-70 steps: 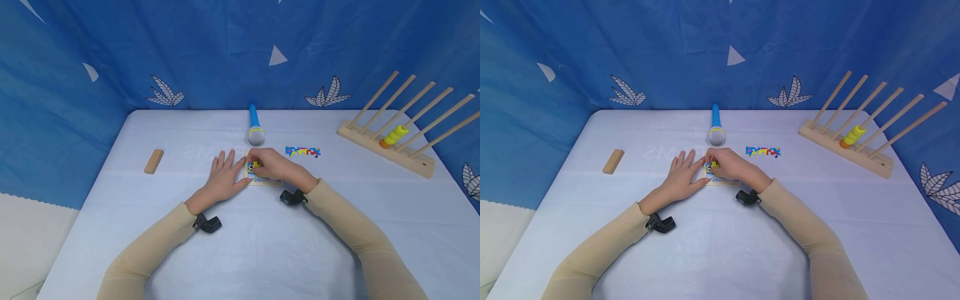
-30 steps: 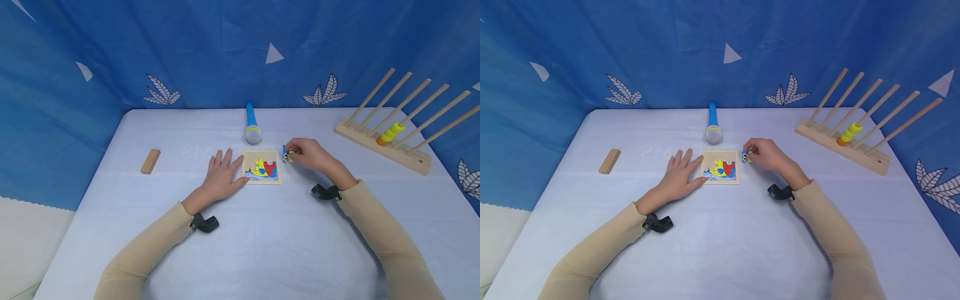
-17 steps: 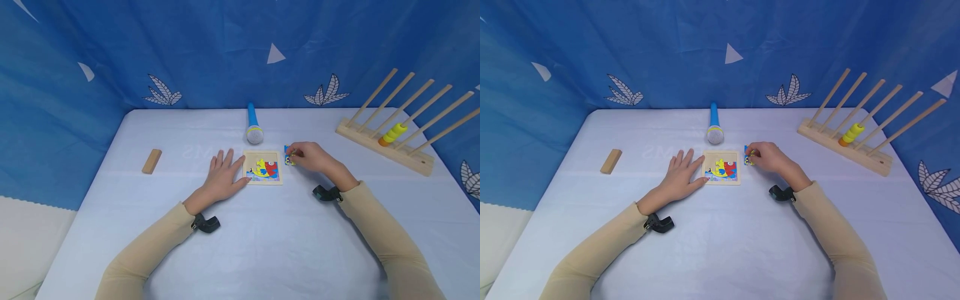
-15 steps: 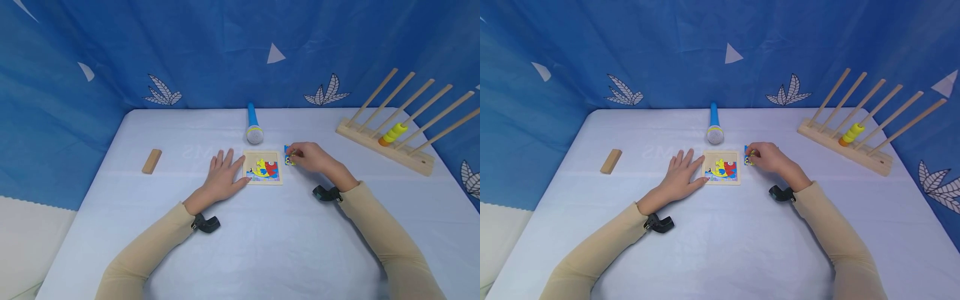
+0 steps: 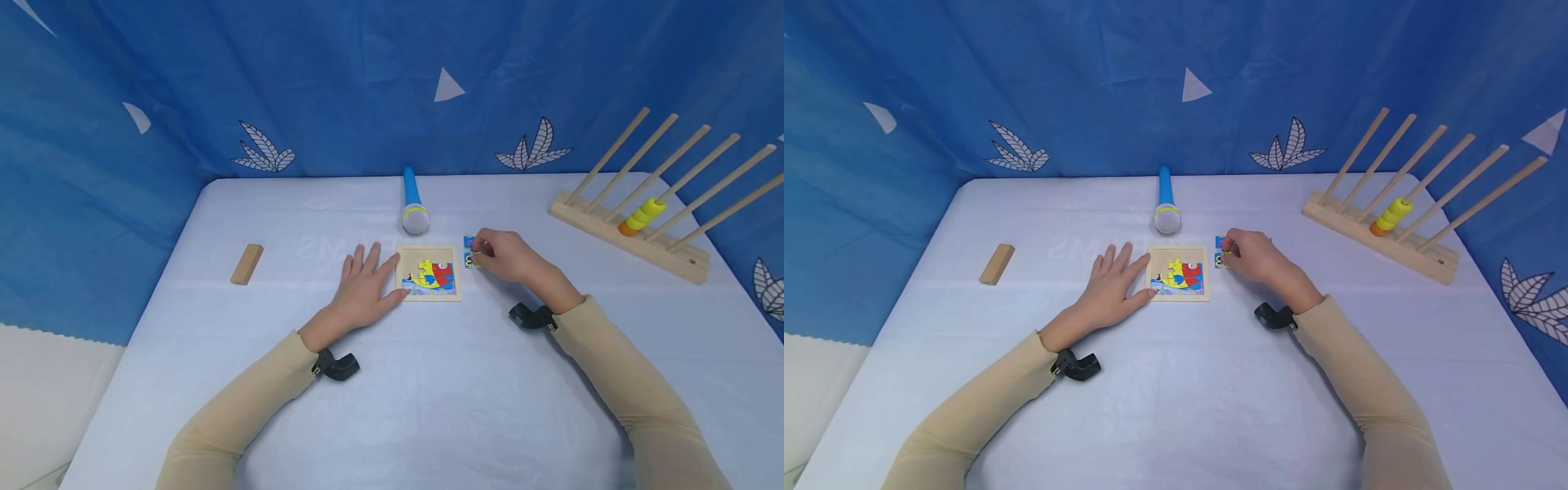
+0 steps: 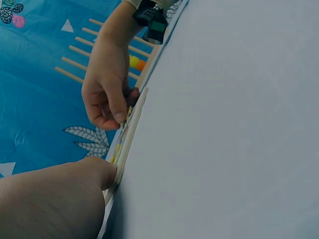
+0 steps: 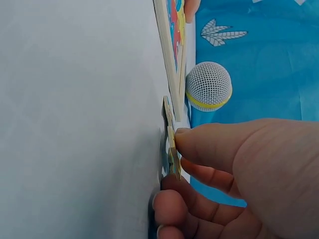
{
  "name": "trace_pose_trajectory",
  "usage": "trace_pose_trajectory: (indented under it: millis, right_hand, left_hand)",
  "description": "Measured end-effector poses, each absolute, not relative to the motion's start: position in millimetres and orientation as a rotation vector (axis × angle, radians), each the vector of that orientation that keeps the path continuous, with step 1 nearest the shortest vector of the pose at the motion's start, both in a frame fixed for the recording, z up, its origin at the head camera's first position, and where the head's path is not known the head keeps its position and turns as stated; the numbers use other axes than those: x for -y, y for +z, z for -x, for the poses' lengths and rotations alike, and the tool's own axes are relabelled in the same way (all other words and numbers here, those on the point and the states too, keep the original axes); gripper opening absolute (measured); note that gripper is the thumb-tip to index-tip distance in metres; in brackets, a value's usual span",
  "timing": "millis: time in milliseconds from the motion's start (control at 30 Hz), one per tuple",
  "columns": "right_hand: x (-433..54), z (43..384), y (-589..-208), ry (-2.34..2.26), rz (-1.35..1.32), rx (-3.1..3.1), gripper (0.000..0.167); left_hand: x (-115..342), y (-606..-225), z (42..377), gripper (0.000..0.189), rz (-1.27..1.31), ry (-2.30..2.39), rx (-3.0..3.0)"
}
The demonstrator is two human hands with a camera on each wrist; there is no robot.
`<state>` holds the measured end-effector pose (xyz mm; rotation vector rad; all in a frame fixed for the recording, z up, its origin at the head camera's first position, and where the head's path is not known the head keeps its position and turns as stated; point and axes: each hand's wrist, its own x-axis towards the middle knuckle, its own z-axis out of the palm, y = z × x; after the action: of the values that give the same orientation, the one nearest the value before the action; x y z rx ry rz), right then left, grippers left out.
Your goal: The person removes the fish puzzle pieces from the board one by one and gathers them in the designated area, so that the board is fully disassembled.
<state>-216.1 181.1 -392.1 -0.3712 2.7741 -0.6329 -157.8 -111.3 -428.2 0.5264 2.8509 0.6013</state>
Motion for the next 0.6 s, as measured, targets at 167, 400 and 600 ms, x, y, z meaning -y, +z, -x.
trace_pose_trajectory:
  millis: [167,400,600]
  right_hand:
    - [-183.2,216.3,-391.8,-0.643,0.378,-2.780,0.019]
    - [-186.2,217.6,-391.5,-0.615,0.436,-2.761,0.026]
    - [-187.4,218.2,-391.8,-0.588,0.495,-2.772,0.021]
  left_hand:
    - [111.3,-427.9,157.8,0.074,-0.526,0.602,-2.851]
    - [110.7,-428.0,157.2,0.074,-0.526,0.607,-2.854]
    - [110.2,-426.7,157.3,0.074,-0.522,0.601,-2.848]
